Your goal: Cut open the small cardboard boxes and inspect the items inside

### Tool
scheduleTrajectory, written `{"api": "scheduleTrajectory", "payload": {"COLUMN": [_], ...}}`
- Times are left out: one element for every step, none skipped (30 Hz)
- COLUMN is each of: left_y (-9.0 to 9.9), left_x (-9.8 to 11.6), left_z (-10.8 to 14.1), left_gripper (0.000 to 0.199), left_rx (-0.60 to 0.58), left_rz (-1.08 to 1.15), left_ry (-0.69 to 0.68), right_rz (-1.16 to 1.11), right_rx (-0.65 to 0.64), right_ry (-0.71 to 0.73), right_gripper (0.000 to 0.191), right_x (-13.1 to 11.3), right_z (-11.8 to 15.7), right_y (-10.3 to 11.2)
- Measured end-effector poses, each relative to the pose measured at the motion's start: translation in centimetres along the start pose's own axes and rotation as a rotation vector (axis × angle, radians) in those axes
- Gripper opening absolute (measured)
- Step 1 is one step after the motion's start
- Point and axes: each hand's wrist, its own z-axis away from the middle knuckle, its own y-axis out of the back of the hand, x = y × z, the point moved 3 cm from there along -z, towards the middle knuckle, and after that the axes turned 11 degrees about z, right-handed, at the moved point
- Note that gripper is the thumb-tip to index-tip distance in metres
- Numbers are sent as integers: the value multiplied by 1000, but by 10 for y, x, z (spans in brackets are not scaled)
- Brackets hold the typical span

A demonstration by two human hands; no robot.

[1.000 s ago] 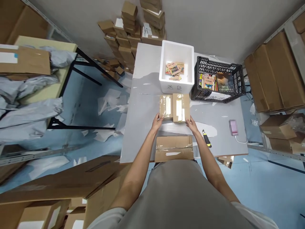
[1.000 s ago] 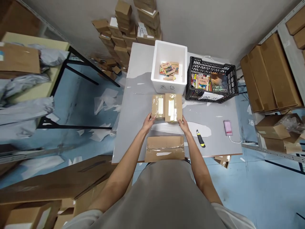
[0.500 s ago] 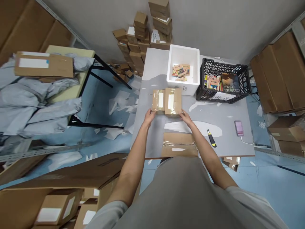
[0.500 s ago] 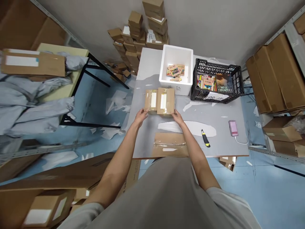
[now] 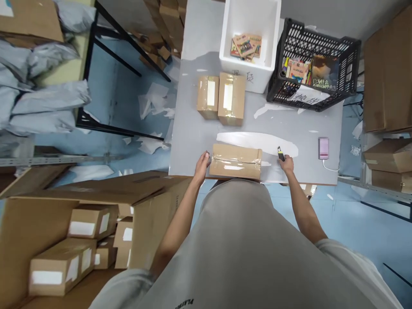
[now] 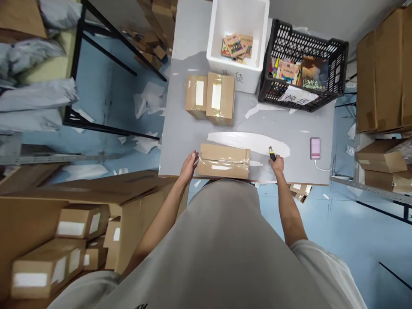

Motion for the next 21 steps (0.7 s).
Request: {"api": "scheduleTrajectory", "payload": {"left_y": [-4,-9,-14,-21,-28,-36,-44,-52,-58,-63,-67,-69,-70,-70,-69,-67,-65,-63,-60,-58,-55], "left_x": [0,2,4,7,9,11,12,12,11,9,7,5,3,0,-2,-4,-7,-9,-12,-14,-17], "left_z": [2,4,6,9,13,17,22,27,32,37,41,43,45,46,46,46,44,42,40,37,33], "left_gripper": [85,84,83,82,80,79,79,80,81,83,84,84,85,86,87,88,90,92,93,95,97], "left_rx": [13,25,35,31,3,-37,-76,-112,-139,-159,-175,-186,-195,-202,-207,-214,-224,-236,-249,-260,-265], "left_rz": [-17,-47,-82,-102,-106,-97,-83,-70,-61,-56,-55,-54,-52,-48,-43,-38,-36,-39,-47,-61,-76], "left_ry": [-10,-30,-64,-103,-143,-177,-202,-218,-229,-236,-241,-246,-250,-253,-255,-258,-262,-267,-275,-283,-290], "right_rz": [12,21,27,31,33,33,34,38,34,13,-30,-94,-176,-269,-364,-448,-522,-584,-628,-650,-651], "right_rx": [-4,-4,-1,5,12,17,21,22,22,23,29,41,54,65,70,65,47,21,-7,-37,-65], "right_ry": [0,3,8,12,15,16,16,16,21,29,40,54,75,103,137,177,223,271,318,363,410], "right_gripper": [54,52,51,50,49,48,48,48,49,51,55,59,62,63,59,52,43,36,35,39,47], "right_x": [3,4,4,4,4,4,4,5,6,7,8,9,9,9,8,6,3,-2,-9,-17,-27], "right_z": [1,1,1,0,-1,-3,-5,-7,-8,-10,-10,-10,-10,-8,-5,-2,3,9,17,25,35], "right_y": [-5,-9,-12,-15,-17,-18,-18,-18,-18,-17,-14,-11,-7,-2,3,10,17,25,33,41,49]}}
